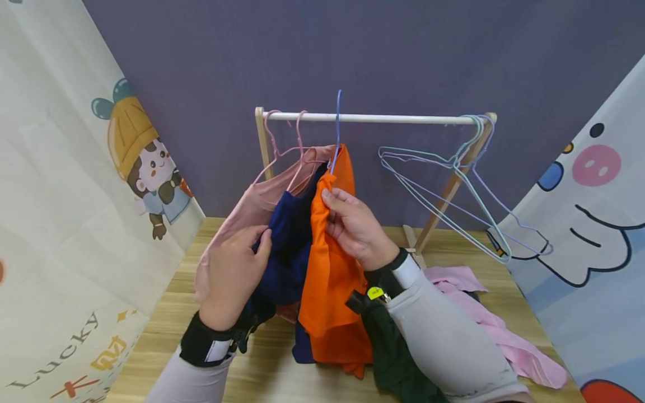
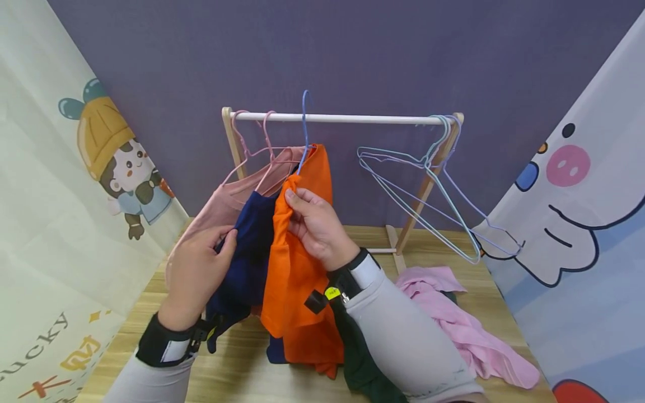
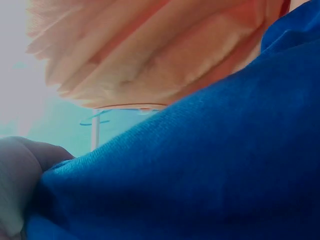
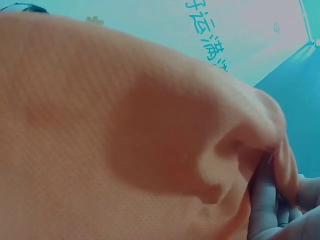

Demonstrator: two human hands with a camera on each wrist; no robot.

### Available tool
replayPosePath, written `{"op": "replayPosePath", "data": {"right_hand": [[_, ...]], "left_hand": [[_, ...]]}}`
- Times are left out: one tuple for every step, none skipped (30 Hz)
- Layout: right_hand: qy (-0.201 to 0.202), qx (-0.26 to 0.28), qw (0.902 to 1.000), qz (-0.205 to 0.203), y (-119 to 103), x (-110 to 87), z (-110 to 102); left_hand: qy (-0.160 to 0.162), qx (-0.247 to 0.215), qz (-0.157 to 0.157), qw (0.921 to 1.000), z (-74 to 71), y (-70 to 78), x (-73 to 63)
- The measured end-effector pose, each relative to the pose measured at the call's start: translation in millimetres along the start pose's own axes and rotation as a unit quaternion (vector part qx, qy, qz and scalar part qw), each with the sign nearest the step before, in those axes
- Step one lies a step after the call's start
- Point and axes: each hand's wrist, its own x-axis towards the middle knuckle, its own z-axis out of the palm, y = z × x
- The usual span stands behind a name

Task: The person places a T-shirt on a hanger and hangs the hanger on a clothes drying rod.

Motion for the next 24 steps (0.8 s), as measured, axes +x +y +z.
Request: {"op": "replayPosePath", "data": {"right_hand": [[0.001,0.003,1.0,0.0,2.1,1.5,-0.6],[0.0,0.008,1.0,0.001,4.1,3.0,-1.2],[-0.003,0.011,0.9999,0.001,6.0,4.3,-1.8],[-0.005,0.012,0.9999,0.002,7.9,5.3,-2.1],[-0.007,0.013,0.9999,0.002,9.7,6.1,-2.6],[-0.011,0.013,0.9998,0.003,11.4,6.7,-3.1],[-0.013,0.014,0.9998,0.004,13.1,7.2,-3.6],[-0.017,0.014,0.9998,0.004,14.9,7.6,-4.2],[-0.019,0.014,0.9997,0.005,16.7,8.0,-4.8],[-0.02,0.013,0.9997,0.006,18.5,8.4,-5.4],[-0.021,0.012,0.9997,0.007,20.4,8.8,-6.1],[-0.021,0.011,0.9997,0.008,22.4,9.5,-6.7],[-0.02,0.009,0.9997,0.009,24.5,10.3,-7.3],[-0.02,0.007,0.9997,0.011,26.5,11.0,-7.8],[-0.019,0.003,0.9998,0.012,28.6,11.7,-8.3],[-0.017,-0.001,0.9998,0.013,30.5,12.2,-8.7],[-0.015,-0.005,0.9998,0.014,32.4,12.7,-9.1],[-0.014,-0.008,0.9997,0.016,34.3,13.1,-9.3],[-0.013,-0.012,0.9997,0.018,36.0,13.3,-9.4],[-0.012,-0.015,0.9996,0.019,37.4,13.4,-9.5],[-0.011,-0.017,0.9996,0.02,38.7,13.3,-9.6],[-0.011,-0.02,0.9995,0.021,39.9,13.2,-9.5],[-0.011,-0.022,0.9995,0.022,40.9,13.1,-9.4],[-0.011,-0.022,0.9994,0.023,41.7,13.0,-9.3]], "left_hand": [[0.0,0.001,0.0,1.0,-0.1,-0.1,-0.2],[0.0,0.001,-0.001,1.0,-0.3,-0.2,-0.3],[0.0,0.002,-0.001,1.0,-0.4,-0.3,-0.5],[-0.001,0.002,0.0,1.0,-0.5,-0.3,-0.5],[-0.002,0.003,0.0,1.0,-0.7,-0.3,-0.5],[-0.003,0.003,0.001,1.0,-0.8,-0.2,-0.4],[-0.005,0.003,0.001,1.0,-0.9,-0.1,-0.2],[-0.007,0.002,0.002,1.0,-1.0,-0.1,0.0],[-0.009,0.002,0.002,1.0,-1.2,0.0,0.2],[-0.01,0.0,0.002,0.9999,-1.3,0.0,0.4],[-0.011,-0.001,0.001,0.9999,-1.4,-0.1,0.5],[-0.011,-0.002,0.001,0.9999,-1.5,-0.2,0.6],[-0.011,-0.004,0.0,0.9999,-1.6,-0.3,0.6],[-0.011,-0.004,0.0,0.9999,-1.7,-0.5,0.7],[-0.01,-0.005,0.0,0.9999,-1.7,-0.7,0.7],[-0.009,-0.006,0.001,0.9999,-1.7,-1.0,0.6],[-0.009,-0.006,0.001,0.9999,-1.7,-1.4,0.5],[-0.008,-0.007,0.002,0.9999,-1.6,-1.8,0.4],[-0.007,-0.007,0.002,1.0,-1.5,-2.3,0.2],[-0.006,-0.007,0.003,1.0,-1.3,-2.8,0.0],[-0.005,-0.008,0.002,1.0,-1.1,-3.4,-0.3],[-0.005,-0.009,0.002,0.9999,-1.0,-4.0,-0.6],[-0.004,-0.01,0.002,0.9999,-0.9,-4.7,-0.9],[-0.004,-0.01,0.002,0.9999,-0.8,-5.4,-1.2]]}}
